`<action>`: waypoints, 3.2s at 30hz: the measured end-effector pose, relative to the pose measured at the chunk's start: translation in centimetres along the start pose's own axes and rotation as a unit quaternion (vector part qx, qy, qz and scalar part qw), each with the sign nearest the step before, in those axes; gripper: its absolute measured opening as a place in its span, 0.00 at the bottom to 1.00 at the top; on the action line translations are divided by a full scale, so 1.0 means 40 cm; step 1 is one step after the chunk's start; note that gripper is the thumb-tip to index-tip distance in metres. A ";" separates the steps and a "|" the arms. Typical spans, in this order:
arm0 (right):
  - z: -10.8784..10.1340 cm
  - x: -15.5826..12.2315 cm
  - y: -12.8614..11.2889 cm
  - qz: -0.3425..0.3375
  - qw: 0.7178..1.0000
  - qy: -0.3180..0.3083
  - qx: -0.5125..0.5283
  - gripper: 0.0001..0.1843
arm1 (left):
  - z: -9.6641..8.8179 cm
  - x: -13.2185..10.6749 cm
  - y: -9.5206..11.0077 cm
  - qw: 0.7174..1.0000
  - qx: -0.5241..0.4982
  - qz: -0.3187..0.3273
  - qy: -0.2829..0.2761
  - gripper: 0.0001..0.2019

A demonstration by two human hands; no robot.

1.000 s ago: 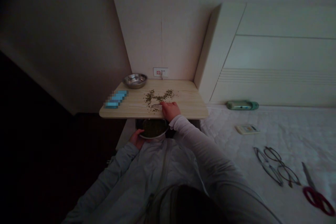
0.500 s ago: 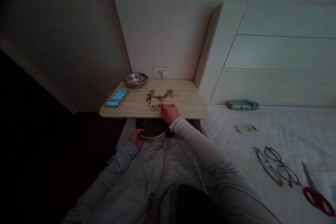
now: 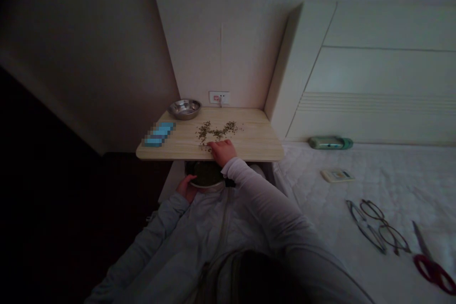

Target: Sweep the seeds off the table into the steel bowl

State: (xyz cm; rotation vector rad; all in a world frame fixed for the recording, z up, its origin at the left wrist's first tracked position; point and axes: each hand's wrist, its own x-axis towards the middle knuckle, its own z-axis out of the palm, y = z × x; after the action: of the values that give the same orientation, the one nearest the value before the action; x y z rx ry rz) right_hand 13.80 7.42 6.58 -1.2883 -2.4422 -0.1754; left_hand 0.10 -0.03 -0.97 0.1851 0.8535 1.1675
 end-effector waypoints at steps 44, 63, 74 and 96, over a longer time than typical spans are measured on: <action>-0.028 -0.093 0.086 0.108 0.984 0.030 0.136 0.15 | 0.016 -0.017 0.006 1.000 0.006 -0.013 0.011 0.15; -0.035 -0.088 0.020 0.038 0.998 0.015 0.042 0.16 | 0.015 -0.014 0.007 1.000 0.002 -0.002 0.014 0.15; -0.035 -0.091 -0.006 -0.006 0.999 0.004 0.053 0.16 | 0.005 -0.005 0.004 1.000 -0.031 -0.003 0.000 0.14; -0.029 -0.051 -0.034 -0.026 0.999 -0.016 0.020 0.17 | 0.001 -0.002 0.003 0.999 -0.031 -0.009 -0.025 0.18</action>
State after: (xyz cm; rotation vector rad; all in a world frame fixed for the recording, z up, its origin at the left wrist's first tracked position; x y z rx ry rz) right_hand 14.04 4.73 6.97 -1.2194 -2.4949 -0.1213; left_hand 0.04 -0.02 -0.84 0.1549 0.7734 1.1668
